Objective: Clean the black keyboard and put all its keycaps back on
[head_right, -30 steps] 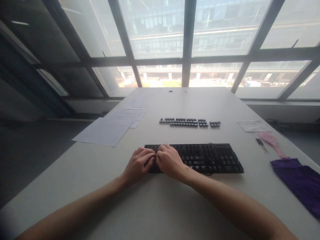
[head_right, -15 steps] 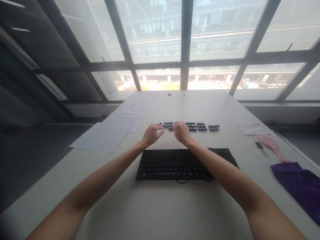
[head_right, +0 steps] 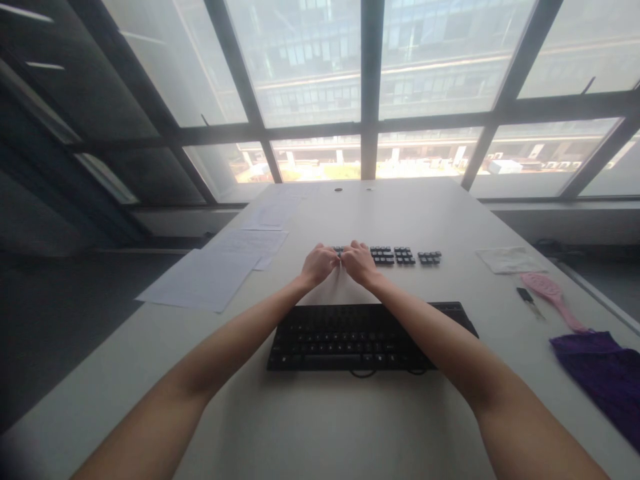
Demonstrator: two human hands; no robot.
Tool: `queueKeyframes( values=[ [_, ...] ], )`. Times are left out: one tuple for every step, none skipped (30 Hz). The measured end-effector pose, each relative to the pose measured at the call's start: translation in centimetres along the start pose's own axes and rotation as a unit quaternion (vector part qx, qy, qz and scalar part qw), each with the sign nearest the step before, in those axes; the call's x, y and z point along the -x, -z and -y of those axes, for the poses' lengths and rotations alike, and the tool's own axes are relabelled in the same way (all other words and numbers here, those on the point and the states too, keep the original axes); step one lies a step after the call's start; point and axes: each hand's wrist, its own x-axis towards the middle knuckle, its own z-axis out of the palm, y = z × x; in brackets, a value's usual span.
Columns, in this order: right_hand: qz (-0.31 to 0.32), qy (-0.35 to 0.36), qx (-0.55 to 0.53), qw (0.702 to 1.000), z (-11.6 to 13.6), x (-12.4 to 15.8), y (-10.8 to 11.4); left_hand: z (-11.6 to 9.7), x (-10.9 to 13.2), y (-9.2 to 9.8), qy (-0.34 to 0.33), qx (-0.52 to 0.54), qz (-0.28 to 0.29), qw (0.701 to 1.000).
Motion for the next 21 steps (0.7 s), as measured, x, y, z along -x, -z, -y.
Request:
queueKeyframes(
  values=[
    [0.000,0.004,-0.001,1.000,0.1,0.0,0.1,-0.1,0.1,0.2,0.002,0.001,0.000,1.000],
    [0.000,0.008,-0.003,1.000,0.1,-0.1,0.2,-0.3,0.1,0.3,0.004,0.003,-0.001,1.000],
    [-0.002,0.009,-0.004,1.000,0.2,-0.1,0.4,-0.4,0.1,0.6,0.007,0.006,-0.002,1.000],
    [-0.005,0.007,-0.005,1.000,0.3,0.0,0.6,-0.5,0.2,0.9,0.012,0.010,-0.005,1.000],
    [-0.008,0.005,-0.004,1.000,0.5,0.1,0.7,-0.7,0.4,1.2,0.016,0.015,-0.009,1.000],
    [-0.014,0.000,-0.006,1.000,0.6,0.4,0.9,-0.8,0.7,1.7,0.021,0.021,-0.014,0.999],
    [-0.026,-0.007,-0.015,1.000,0.8,0.9,1.2,-0.9,1.2,2.2,0.025,0.026,-0.019,0.999],
    [-0.043,-0.015,-0.031,0.998,1.1,1.5,1.4,-1.0,2.0,2.8,0.028,0.034,-0.024,0.999],
    [-0.064,-0.022,-0.058,0.996,1.4,2.4,1.7,-1.1,2.9,3.5,0.029,0.047,-0.030,0.998],
    [-0.086,-0.027,-0.094,0.991,1.8,3.5,2.0,-1.2,4.1,4.2,0.029,0.063,-0.033,0.997],
    [-0.106,-0.031,-0.137,0.984,2.4,4.6,2.4,-1.4,5.5,5.0,0.027,0.092,-0.037,0.995],
    [-0.118,-0.031,-0.180,0.976,3.0,5.9,2.7,-1.6,7.0,5.7,0.027,0.124,-0.036,0.991],
    [-0.120,-0.029,-0.220,0.968,3.7,7.2,3.0,-1.8,8.6,6.3,0.026,0.154,-0.027,0.987],
    [-0.113,-0.024,-0.255,0.960,4.5,8.5,3.3,-2.1,10.1,6.9,0.023,0.182,-0.013,0.983],
    [-0.103,-0.018,-0.285,0.953,5.3,9.6,3.5,-2.4,11.6,7.3,0.021,0.206,0.001,0.978],
    [-0.090,-0.010,-0.309,0.947,6.1,10.6,3.6,-2.8,12.8,7.5,0.021,0.226,0.012,0.974],
    [-0.078,-0.002,-0.327,0.942,6.8,11.4,3.7,-3.1,13.8,7.6,0.020,0.239,0.020,0.971],
    [-0.068,0.006,-0.340,0.938,7.4,12.0,3.6,-3.4,14.7,7.7,0.019,0.245,0.026,0.969],
    [-0.061,0.013,-0.349,0.935,7.9,12.4,3.5,-3.7,15.3,7.6,0.017,0.247,0.029,0.969],
    [-0.057,0.017,-0.352,0.934,8.3,12.7,3.4,-3.9,15.6,7.4,0.015,0.244,0.031,0.969],
    [-0.055,0.020,-0.353,0.934,8.6,12.8,3.2,-4.0,15.9,7.3,0.012,0.240,0.032,0.970]
  ],
)
